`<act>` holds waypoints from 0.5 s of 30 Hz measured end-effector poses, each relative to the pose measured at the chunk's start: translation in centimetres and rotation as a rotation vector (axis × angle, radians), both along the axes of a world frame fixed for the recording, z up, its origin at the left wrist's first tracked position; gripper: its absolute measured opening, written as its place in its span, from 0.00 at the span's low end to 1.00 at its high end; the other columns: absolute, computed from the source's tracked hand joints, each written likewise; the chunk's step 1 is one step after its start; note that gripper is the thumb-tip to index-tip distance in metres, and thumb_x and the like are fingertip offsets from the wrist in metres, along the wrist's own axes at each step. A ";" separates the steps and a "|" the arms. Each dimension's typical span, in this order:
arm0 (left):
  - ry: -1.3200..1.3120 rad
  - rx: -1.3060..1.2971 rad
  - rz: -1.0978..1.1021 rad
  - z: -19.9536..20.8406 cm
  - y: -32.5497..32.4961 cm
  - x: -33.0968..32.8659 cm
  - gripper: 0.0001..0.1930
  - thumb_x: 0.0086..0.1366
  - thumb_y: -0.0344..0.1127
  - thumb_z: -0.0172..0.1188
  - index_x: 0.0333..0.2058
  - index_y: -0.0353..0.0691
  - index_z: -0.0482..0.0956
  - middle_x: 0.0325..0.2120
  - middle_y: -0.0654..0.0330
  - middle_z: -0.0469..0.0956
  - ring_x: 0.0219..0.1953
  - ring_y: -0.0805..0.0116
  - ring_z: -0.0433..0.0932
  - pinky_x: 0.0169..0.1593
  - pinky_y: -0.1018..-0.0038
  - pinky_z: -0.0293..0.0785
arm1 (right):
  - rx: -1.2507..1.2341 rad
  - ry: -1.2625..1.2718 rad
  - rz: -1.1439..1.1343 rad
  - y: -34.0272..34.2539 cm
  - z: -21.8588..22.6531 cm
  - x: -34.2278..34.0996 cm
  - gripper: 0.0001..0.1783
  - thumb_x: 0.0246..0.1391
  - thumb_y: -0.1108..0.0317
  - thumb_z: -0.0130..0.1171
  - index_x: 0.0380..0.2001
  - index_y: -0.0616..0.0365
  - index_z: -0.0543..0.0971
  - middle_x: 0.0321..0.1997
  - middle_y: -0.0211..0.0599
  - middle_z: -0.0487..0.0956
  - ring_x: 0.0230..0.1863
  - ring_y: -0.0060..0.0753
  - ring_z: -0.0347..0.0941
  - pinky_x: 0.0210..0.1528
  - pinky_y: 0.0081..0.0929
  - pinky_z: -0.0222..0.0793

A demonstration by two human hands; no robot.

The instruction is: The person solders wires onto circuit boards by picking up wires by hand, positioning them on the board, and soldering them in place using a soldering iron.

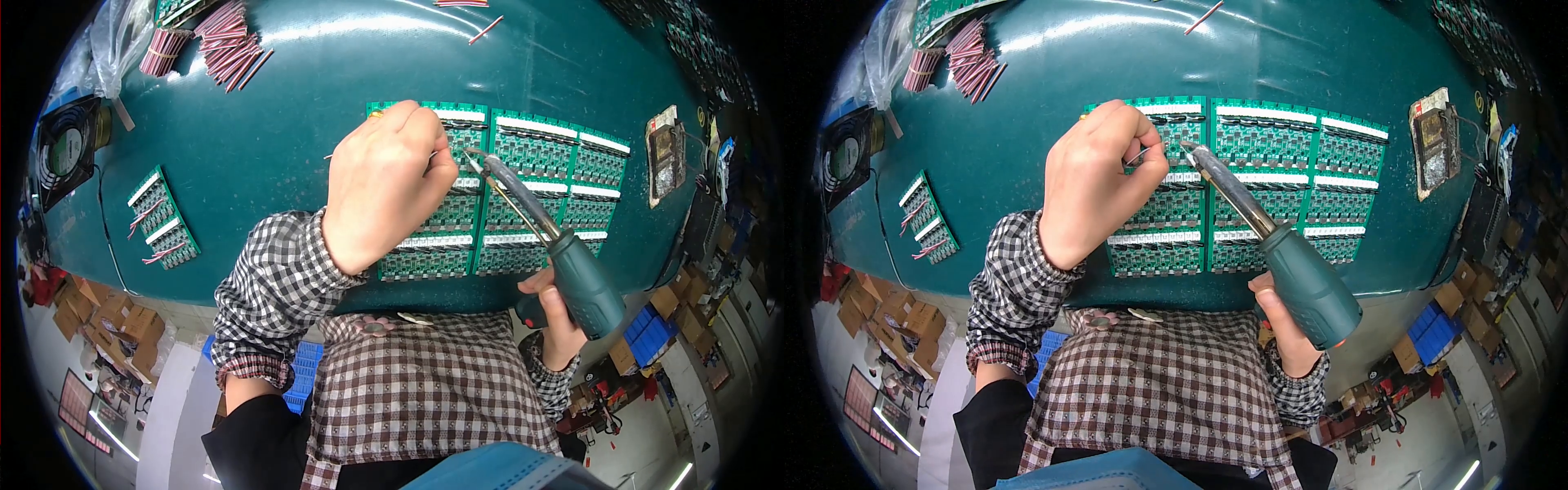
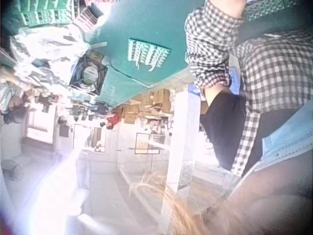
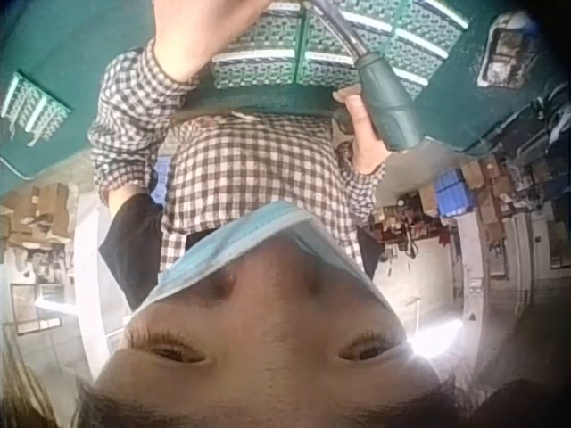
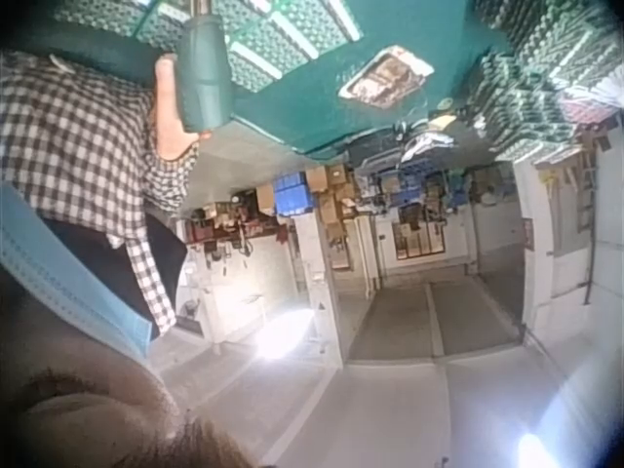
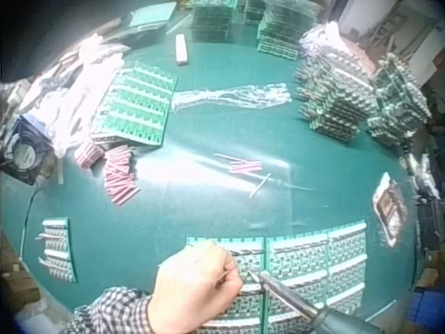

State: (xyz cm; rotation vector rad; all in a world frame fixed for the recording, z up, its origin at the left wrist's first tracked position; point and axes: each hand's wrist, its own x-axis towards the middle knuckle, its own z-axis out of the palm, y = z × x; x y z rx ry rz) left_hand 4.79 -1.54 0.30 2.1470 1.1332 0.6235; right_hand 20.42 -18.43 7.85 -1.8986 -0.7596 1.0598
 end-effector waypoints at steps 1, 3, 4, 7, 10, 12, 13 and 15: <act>-0.002 0.005 0.002 0.0 0.0 0.0 0.06 0.44 0.25 0.57 0.20 0.38 0.68 0.19 0.56 0.69 0.23 0.56 0.72 0.27 0.67 0.70 | 0.012 -0.004 0.003 0.0 0.0 0.0 0.20 0.50 0.70 0.54 0.43 0.73 0.69 0.24 0.41 0.73 0.27 0.35 0.72 0.35 0.32 0.70; -0.003 0.006 0.000 0.1 0.1 0.0 0.06 0.44 0.25 0.57 0.20 0.38 0.68 0.19 0.56 0.69 0.23 0.56 0.72 0.27 0.67 0.70 | 0.023 -0.002 -0.007 0.0 -0.1 0.0 0.20 0.50 0.69 0.54 0.44 0.74 0.69 0.24 0.40 0.73 0.27 0.35 0.72 0.36 0.33 0.70; -0.004 0.007 -0.001 0.1 0.1 0.0 0.06 0.43 0.24 0.57 0.20 0.38 0.68 0.19 0.56 0.69 0.23 0.56 0.72 0.27 0.67 0.70 | 0.033 0.000 -0.015 0.0 -0.1 0.1 0.21 0.50 0.69 0.54 0.44 0.74 0.68 0.24 0.40 0.73 0.27 0.35 0.72 0.36 0.33 0.70; -0.040 0.018 0.005 0.2 0.2 -0.3 0.06 0.43 0.24 0.57 0.21 0.38 0.68 0.19 0.56 0.69 0.23 0.56 0.72 0.27 0.67 0.70 | 0.075 0.074 -0.047 0.2 -0.2 0.1 0.21 0.50 0.68 0.54 0.44 0.75 0.68 0.25 0.40 0.72 0.27 0.34 0.71 0.34 0.32 0.71; -0.067 0.051 0.005 0.2 0.3 -1.0 0.09 0.44 0.25 0.62 0.24 0.39 0.70 0.20 0.62 0.69 0.21 0.67 0.70 0.26 0.74 0.68 | 0.126 0.092 -0.078 0.3 -0.5 0.3 0.21 0.51 0.68 0.53 0.44 0.75 0.67 0.25 0.39 0.71 0.27 0.33 0.70 0.31 0.30 0.72; -0.124 -0.041 0.062 2.1 0.5 -2.8 0.11 0.47 0.25 0.64 0.30 0.36 0.73 0.25 0.59 0.71 0.25 0.69 0.72 0.29 0.76 0.69 | 0.162 0.084 -0.067 -0.2 -0.8 0.8 0.21 0.51 0.67 0.53 0.44 0.75 0.67 0.25 0.39 0.71 0.27 0.33 0.70 0.30 0.29 0.73; -0.165 -0.019 0.111 2.6 0.9 -4.0 0.11 0.48 0.25 0.64 0.31 0.35 0.73 0.26 0.58 0.72 0.26 0.69 0.73 0.29 0.76 0.70 | 0.176 0.065 -0.084 -0.7 -0.8 0.9 0.21 0.52 0.67 0.53 0.44 0.74 0.67 0.25 0.39 0.70 0.28 0.32 0.70 0.29 0.27 0.73; -0.072 0.170 0.301 2.5 2.4 -6.8 0.09 0.51 0.23 0.61 0.33 0.35 0.74 0.28 0.58 0.73 0.26 0.70 0.73 0.30 0.78 0.69 | 0.177 0.111 -0.123 -0.7 -0.7 0.9 0.21 0.52 0.66 0.53 0.45 0.72 0.68 0.27 0.38 0.70 0.29 0.31 0.69 0.30 0.26 0.74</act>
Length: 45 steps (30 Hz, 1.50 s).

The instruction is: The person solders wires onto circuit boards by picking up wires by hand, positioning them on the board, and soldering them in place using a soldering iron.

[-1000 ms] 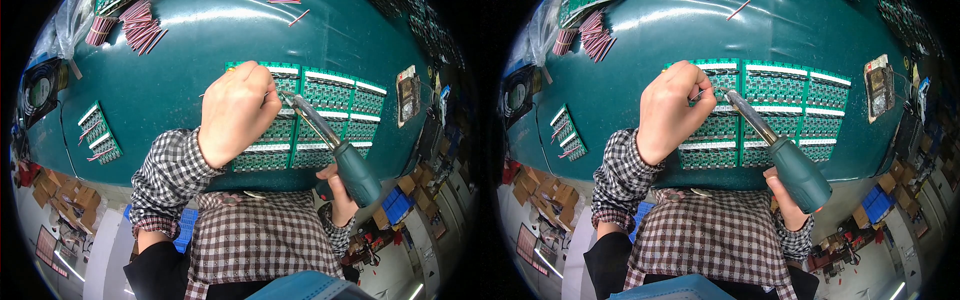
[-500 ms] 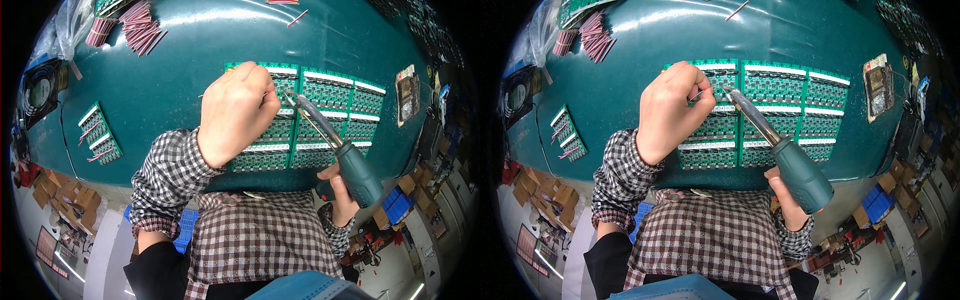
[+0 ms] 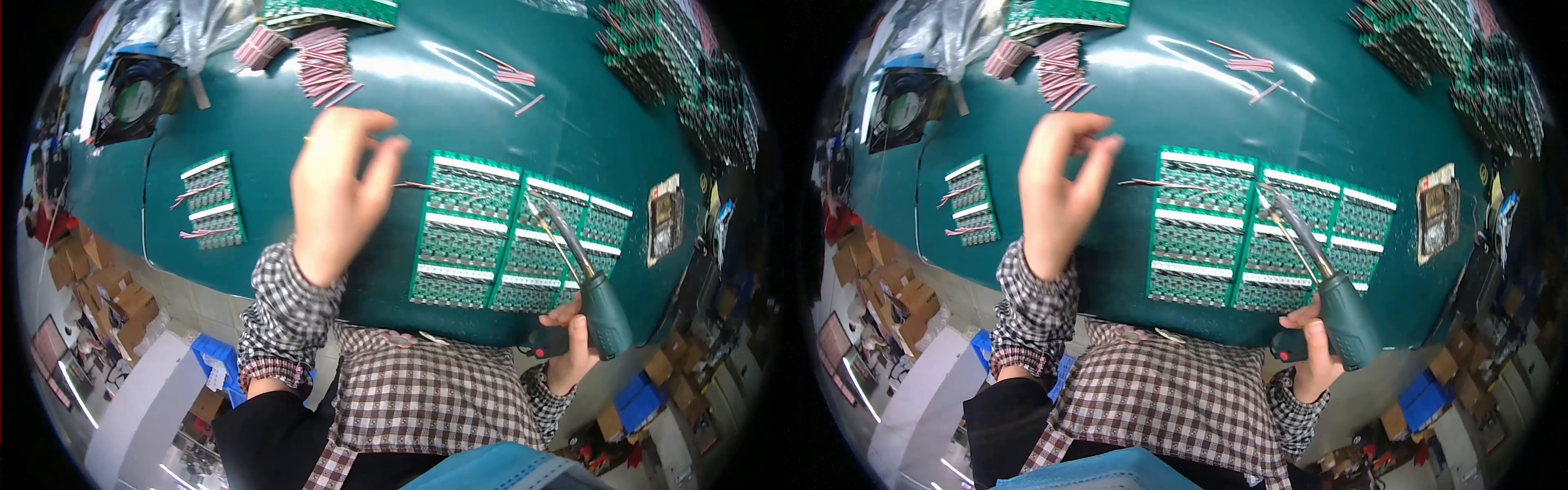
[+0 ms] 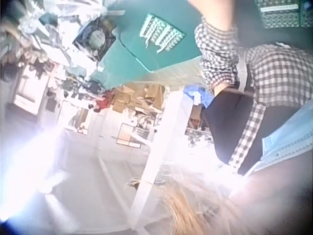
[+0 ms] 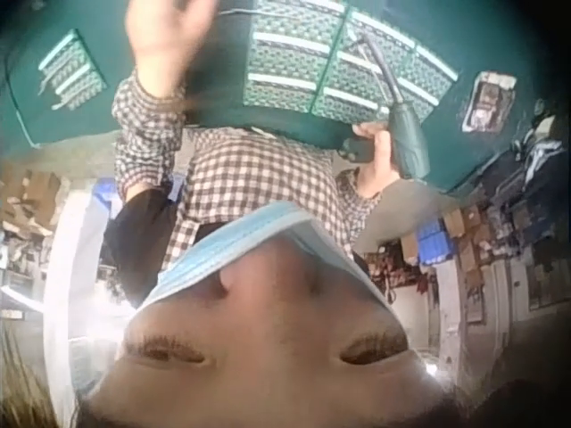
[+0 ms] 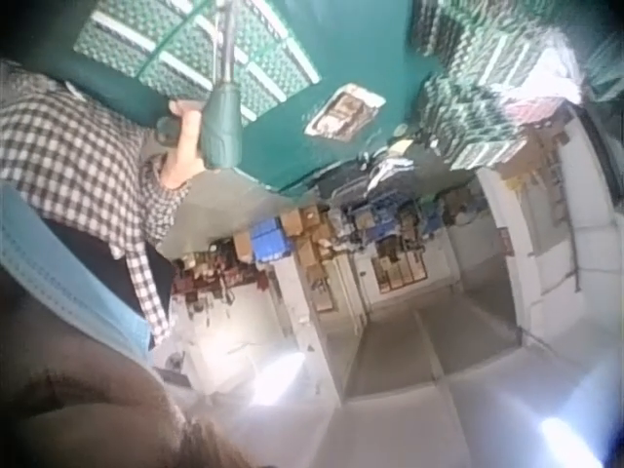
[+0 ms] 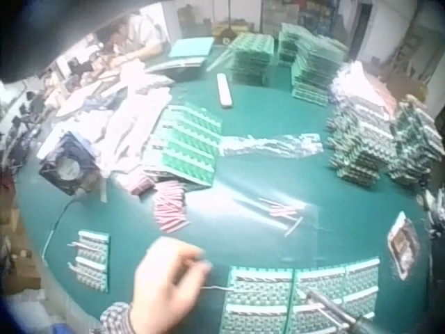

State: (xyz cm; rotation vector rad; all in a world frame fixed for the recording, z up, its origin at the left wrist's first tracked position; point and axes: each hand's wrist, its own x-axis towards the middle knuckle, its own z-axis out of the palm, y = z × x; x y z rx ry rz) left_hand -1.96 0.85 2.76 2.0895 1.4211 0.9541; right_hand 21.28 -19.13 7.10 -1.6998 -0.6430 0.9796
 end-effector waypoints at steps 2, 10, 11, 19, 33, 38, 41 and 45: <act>0.127 0.044 0.159 -1.0 1.5 -2.4 0.07 0.52 0.27 0.60 0.30 0.37 0.73 0.26 0.56 0.72 0.25 0.65 0.73 0.31 0.71 0.69 | -0.039 0.020 -0.097 0.7 0.7 -0.4 0.21 0.53 0.65 0.53 0.45 0.71 0.68 0.29 0.38 0.70 0.30 0.30 0.69 0.30 0.25 0.74; 0.090 -0.107 0.189 -2.3 2.6 -3.7 0.05 0.52 0.28 0.60 0.26 0.38 0.72 0.24 0.59 0.71 0.25 0.64 0.72 0.32 0.70 0.69 | 0.071 0.026 -0.131 0.4 0.5 -0.7 0.20 0.52 0.69 0.53 0.43 0.75 0.68 0.28 0.42 0.71 0.29 0.32 0.71 0.28 0.27 0.76; 0.117 -0.039 0.193 -2.2 3.0 -3.5 0.06 0.52 0.29 0.60 0.25 0.38 0.72 0.24 0.59 0.71 0.26 0.64 0.72 0.33 0.70 0.69 | 0.074 0.021 -0.130 0.4 0.6 -0.7 0.20 0.52 0.69 0.53 0.43 0.75 0.68 0.28 0.42 0.71 0.29 0.32 0.71 0.28 0.27 0.76; 0.126 -0.122 0.121 -3.1 3.5 -3.6 0.07 0.51 0.30 0.61 0.25 0.38 0.72 0.25 0.58 0.71 0.28 0.61 0.73 0.34 0.67 0.68 | 0.093 -0.004 -0.144 -0.3 0.6 -0.4 0.20 0.52 0.68 0.53 0.45 0.73 0.68 0.28 0.42 0.71 0.30 0.32 0.71 0.28 0.27 0.76; -0.218 -0.447 0.000 -2.1 2.3 -1.8 0.05 0.58 0.29 0.58 0.29 0.33 0.72 0.23 0.67 0.71 0.25 0.82 0.68 0.30 0.85 0.65 | 0.143 0.053 -0.132 -1.0 0.1 0.4 0.20 0.52 0.69 0.53 0.45 0.74 0.68 0.29 0.42 0.72 0.30 0.32 0.71 0.29 0.27 0.77; -0.374 -0.441 0.007 -2.8 2.2 -1.5 0.04 0.56 0.26 0.56 0.30 0.33 0.75 0.21 0.60 0.76 0.23 0.75 0.75 0.29 0.79 0.71 | 0.134 0.058 -0.125 -1.0 0.1 0.6 0.20 0.52 0.69 0.53 0.45 0.74 0.68 0.29 0.42 0.72 0.30 0.32 0.71 0.29 0.27 0.77; -0.171 -0.375 -0.018 -2.3 2.3 -1.0 0.04 0.56 0.27 0.57 0.30 0.32 0.76 0.22 0.58 0.76 0.25 0.74 0.77 0.30 0.79 0.72 | 0.126 0.058 -0.133 -1.0 0.0 0.6 0.20 0.52 0.69 0.53 0.45 0.74 0.68 0.29 0.42 0.72 0.30 0.32 0.71 0.29 0.27 0.77; -0.006 -0.241 0.005 -2.2 2.1 -1.0 0.04 0.55 0.27 0.57 0.29 0.32 0.76 0.23 0.57 0.76 0.26 0.72 0.78 0.31 0.79 0.72 | 0.122 0.064 -0.115 -0.8 0.1 0.6 0.21 0.52 0.68 0.53 0.45 0.74 0.68 0.29 0.42 0.72 0.30 0.32 0.71 0.29 0.27 0.77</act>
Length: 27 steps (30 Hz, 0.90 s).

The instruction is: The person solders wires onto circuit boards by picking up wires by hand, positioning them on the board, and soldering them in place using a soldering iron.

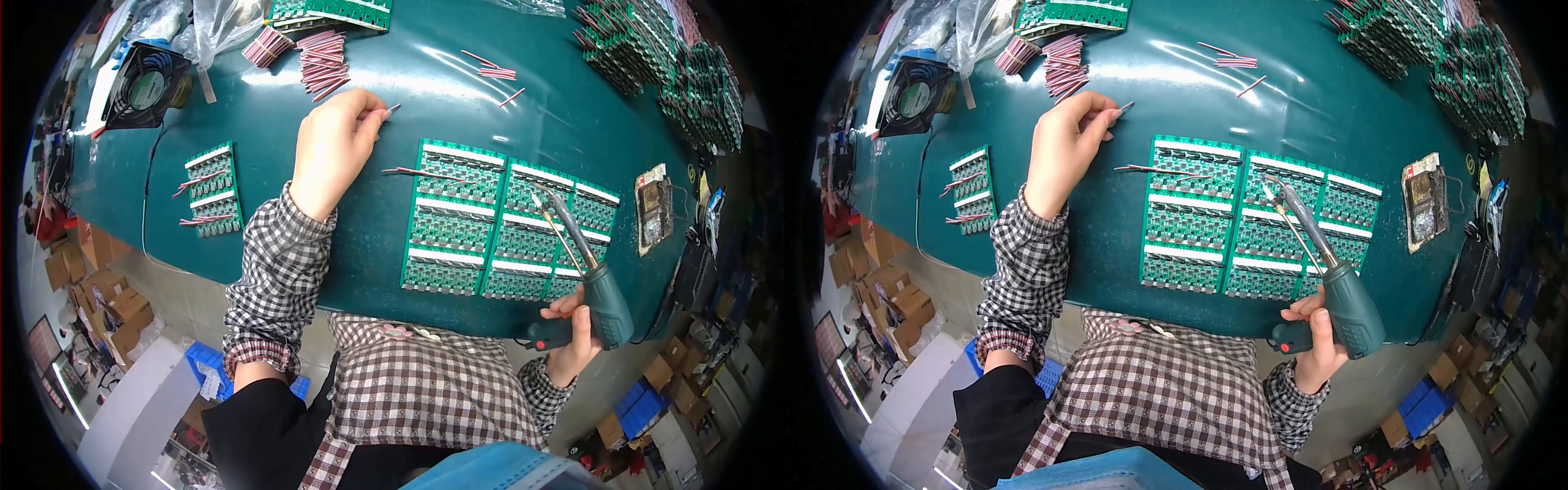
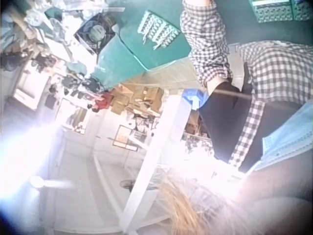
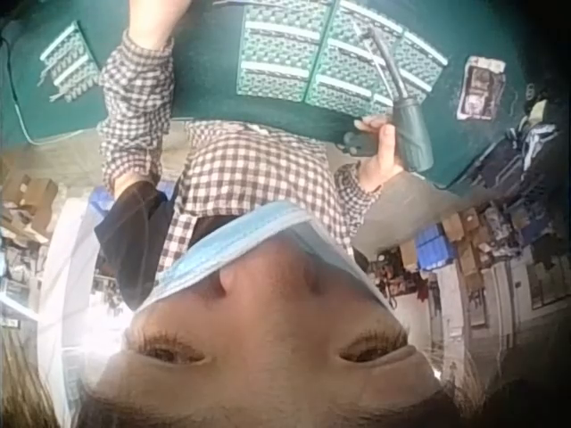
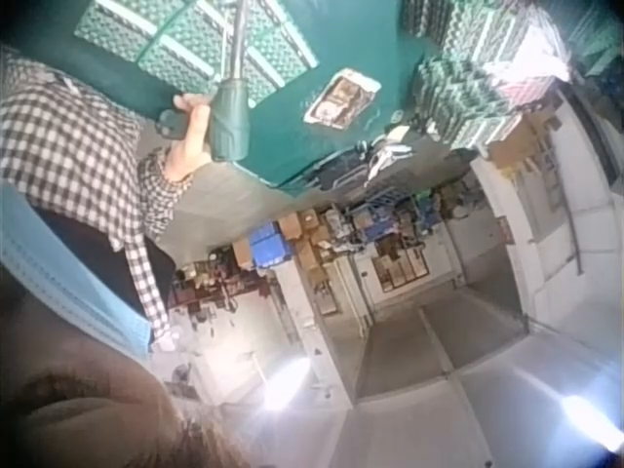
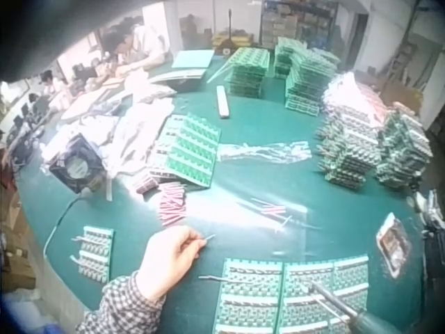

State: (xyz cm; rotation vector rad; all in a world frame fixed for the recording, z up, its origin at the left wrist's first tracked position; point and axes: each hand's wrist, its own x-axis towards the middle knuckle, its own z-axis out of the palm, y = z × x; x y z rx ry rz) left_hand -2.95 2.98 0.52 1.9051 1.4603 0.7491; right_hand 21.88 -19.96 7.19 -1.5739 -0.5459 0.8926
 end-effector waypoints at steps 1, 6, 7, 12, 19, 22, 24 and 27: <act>-0.046 -0.065 0.001 0.1 -0.1 0.0 0.05 0.56 0.27 0.57 0.30 0.32 0.76 0.23 0.57 0.77 0.26 0.73 0.79 0.31 0.80 0.72 | 0.000 0.003 0.006 0.0 0.0 0.0 0.21 0.52 0.68 0.54 0.46 0.74 0.67 0.29 0.43 0.72 0.30 0.32 0.71 0.29 0.28 0.77; -0.613 -0.507 -0.088 2.6 -2.3 2.0 0.07 0.58 0.25 0.58 0.35 0.28 0.75 0.28 0.59 0.79 0.30 0.75 0.78 0.34 0.82 0.74 | 0.055 0.072 -0.037 1.2 0.5 -0.6 0.23 0.53 0.66 0.53 0.47 0.73 0.66 0.32 0.44 0.72 0.33 0.38 0.74 0.30 0.29 0.78; -0.724 -0.561 -0.096 3.3 -3.2 2.7 0.07 0.58 0.24 0.57 0.35 0.28 0.75 0.29 0.57 0.78 0.30 0.73 0.79 0.36 0.82 0.76 | 0.076 0.103 -0.070 1.9 0.7 -0.9 0.23 0.54 0.66 0.53 0.48 0.72 0.66 0.34 0.45 0.73 0.34 0.40 0.76 0.31 0.30 0.78; -1.004 -0.683 -0.147 5.1 -7.6 5.9 0.08 0.57 0.19 0.55 0.37 0.26 0.73 0.33 0.51 0.77 0.35 0.64 0.79 0.40 0.76 0.78 | 0.102 0.010 0.111 7.6 1.2 -2.8 0.20 0.49 0.75 0.55 0.47 0.71 0.67 0.36 0.44 0.74 0.35 0.41 0.77 0.32 0.30 0.79; -1.111 -0.723 -0.141 4.2 -9.7 8.2 0.07 0.58 0.21 0.56 0.36 0.27 0.74 0.34 0.54 0.77 0.36 0.69 0.79 0.41 0.78 0.78 | 0.077 -0.183 0.177 9.5 0.8 -3.5 0.25 0.39 0.83 0.61 0.45 0.67 0.70 0.35 0.36 0.74 0.34 0.27 0.72 0.39 0.24 0.70; -1.079 -0.724 -0.161 4.1 -9.6 8.4 0.07 0.58 0.21 0.57 0.36 0.27 0.74 0.34 0.54 0.77 0.35 0.69 0.79 0.41 0.78 0.78 | 0.073 -0.160 0.146 9.3 0.6 -3.3 0.25 0.39 0.83 0.61 0.45 0.66 0.70 0.34 0.36 0.74 0.34 0.26 0.72 0.38 0.23 0.69; -1.055 -0.725 -0.162 4.2 -9.6 8.6 0.07 0.58 0.21 0.57 0.36 0.27 0.74 0.33 0.54 0.77 0.35 0.70 0.79 0.40 0.78 0.78 | 0.100 -0.179 0.146 9.3 0.4 -3.1 0.20 0.41 0.82 0.61 0.41 0.65 0.72 0.34 0.35 0.75 0.34 0.25 0.73 0.37 0.21 0.70; -1.057 -0.747 -0.177 4.1 -9.5 8.7 0.07 0.58 0.22 0.57 0.36 0.28 0.75 0.33 0.55 0.77 0.34 0.70 0.79 0.39 0.78 0.78 | 0.136 -0.167 0.141 9.2 0.1 -2.9 0.16 0.43 0.82 0.61 0.38 0.64 0.74 0.34 0.34 0.76 0.33 0.23 0.74 0.35 0.19 0.72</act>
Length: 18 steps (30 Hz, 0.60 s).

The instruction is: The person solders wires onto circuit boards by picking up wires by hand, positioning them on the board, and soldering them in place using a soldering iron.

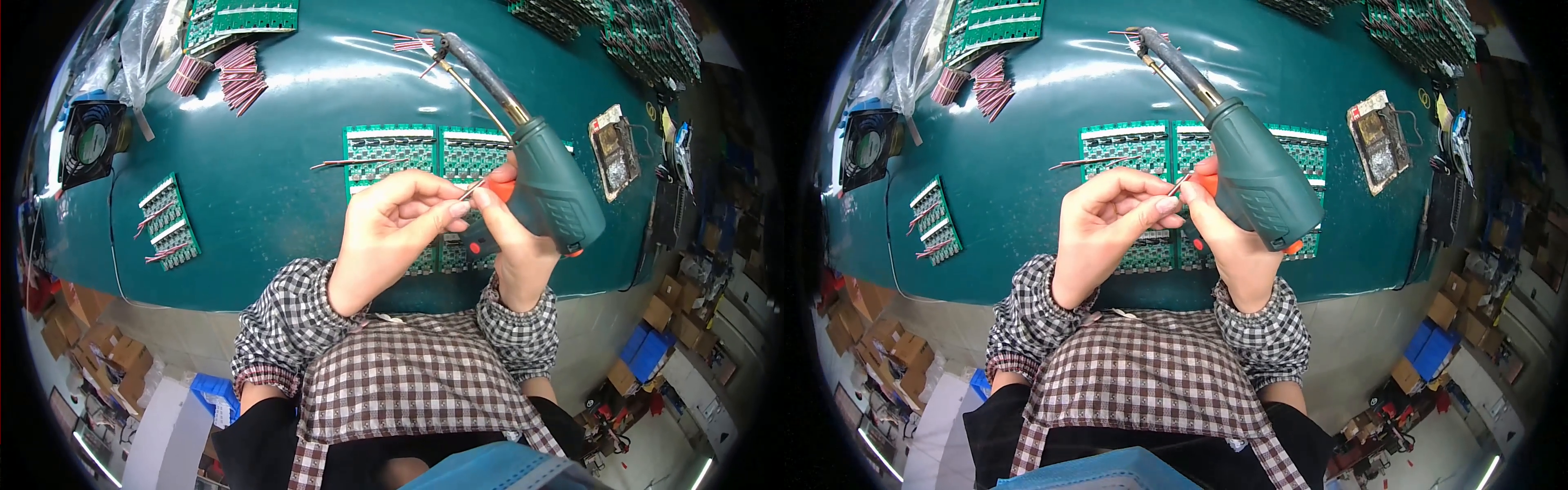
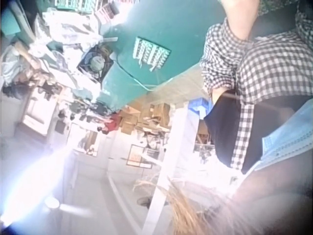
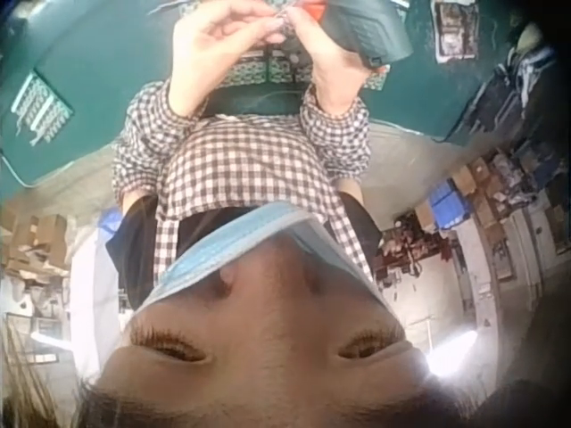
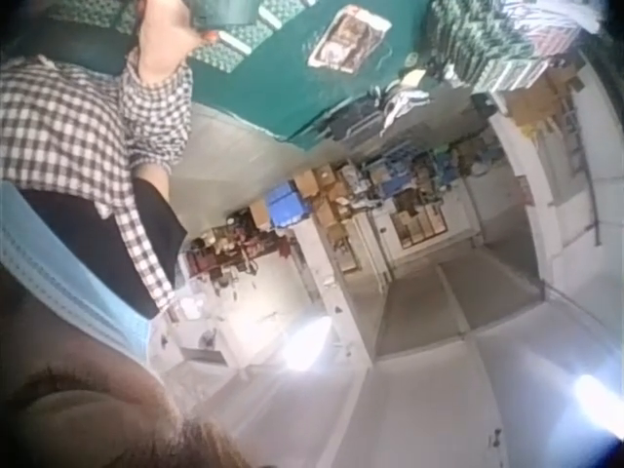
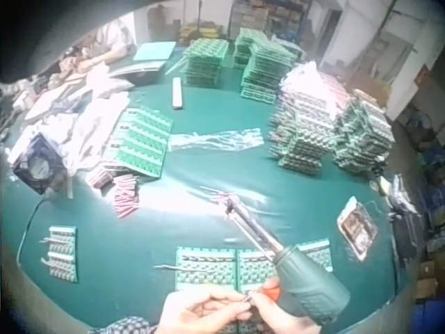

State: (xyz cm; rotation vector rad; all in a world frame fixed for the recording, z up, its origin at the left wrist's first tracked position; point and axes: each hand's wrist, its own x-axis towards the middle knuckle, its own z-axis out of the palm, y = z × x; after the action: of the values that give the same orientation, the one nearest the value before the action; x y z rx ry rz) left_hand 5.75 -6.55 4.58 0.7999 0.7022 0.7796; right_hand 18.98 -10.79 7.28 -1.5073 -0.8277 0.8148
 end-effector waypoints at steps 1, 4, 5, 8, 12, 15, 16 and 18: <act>0.001 -0.001 0.001 0.0 0.0 0.0 0.07 0.58 0.22 0.57 0.36 0.28 0.75 0.33 0.55 0.77 0.34 0.70 0.79 0.39 0.78 0.78 | 0.005 0.031 -0.005 0.0 -0.1 0.0 0.17 0.43 0.82 0.61 0.39 0.64 0.73 0.34 0.34 0.76 0.33 0.23 0.74 0.35 0.19 0.72; -0.004 -0.073 -0.044 0.1 0.2 -0.1 0.06 0.60 0.25 0.56 0.36 0.30 0.74 0.31 0.55 0.78 0.32 0.71 0.79 0.37 0.79 0.78 | -0.007 0.051 0.007 0.1 0.1 0.1 0.17 0.43 0.83 0.60 0.40 0.64 0.73 0.34 0.33 0.75 0.33 0.23 0.74 0.35 0.20 0.71; -0.012 -0.121 -0.078 0.2 0.3 -0.2 0.07 0.61 0.26 0.55 0.37 0.30 0.74 0.31 0.55 0.78 0.32 0.69 0.79 0.36 0.77 0.77 | -0.007 0.051 0.006 0.1 0.0 0.1 0.17 0.43 0.83 0.60 0.40 0.64 0.73 0.34 0.33 0.75 0.33 0.23 0.74 0.35 0.20 0.71; -0.027 -0.173 -0.106 0.2 0.2 -0.1 0.08 0.62 0.29 0.54 0.37 0.31 0.73 0.30 0.54 0.78 0.31 0.67 0.79 0.36 0.76 0.76 | 0.010 0.022 0.017 0.2 -0.2 0.2 0.17 0.43 0.83 0.60 0.40 0.64 0.73 0.34 0.33 0.75 0.32 0.22 0.73 0.35 0.20 0.71; -0.031 -0.168 -0.104 0.1 0.3 0.0 0.07 0.63 0.29 0.53 0.37 0.31 0.73 0.30 0.54 0.78 0.31 0.67 0.79 0.36 0.76 0.77 | -0.039 0.048 0.008 0.3 0.1 0.1 0.22 0.41 0.83 0.59 0.44 0.65 0.70 0.35 0.35 0.72 0.35 0.26 0.71 0.38 0.23 0.69; -0.031 -0.224 -0.139 0.4 0.9 0.0 0.08 0.62 0.29 0.54 0.38 0.31 0.73 0.30 0.53 0.78 0.31 0.67 0.80 0.36 0.76 0.77 | -0.042 0.053 0.006 0.4 0.1 0.3 0.22 0.41 0.83 0.59 0.44 0.65 0.70 0.35 0.35 0.72 0.35 0.26 0.71 0.38 0.23 0.69; -0.030 -0.225 -0.139 0.3 0.9 0.0 0.08 0.62 0.29 0.54 0.38 0.31 0.73 0.30 0.53 0.78 0.31 0.67 0.80 0.36 0.76 0.77 | -0.039 0.037 0.018 0.5 0.1 0.3 0.22 0.40 0.83 0.59 0.44 0.65 0.71 0.35 0.35 0.73 0.35 0.26 0.72 0.38 0.23 0.70; -0.030 -0.237 -0.119 0.2 0.9 0.1 0.08 0.61 0.28 0.55 0.38 0.31 0.73 0.30 0.53 0.78 0.31 0.67 0.80 0.36 0.76 0.77 | -0.039 0.022 0.021 0.5 0.3 0.3 0.23 0.40 0.83 0.59 0.44 0.65 0.71 0.35 0.35 0.73 0.35 0.26 0.72 0.39 0.23 0.70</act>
State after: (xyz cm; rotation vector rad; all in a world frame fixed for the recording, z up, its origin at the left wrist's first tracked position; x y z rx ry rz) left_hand 5.84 -5.66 4.79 0.6076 0.6987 0.5869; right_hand 19.30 -10.25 7.54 -1.5238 -0.8161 0.8661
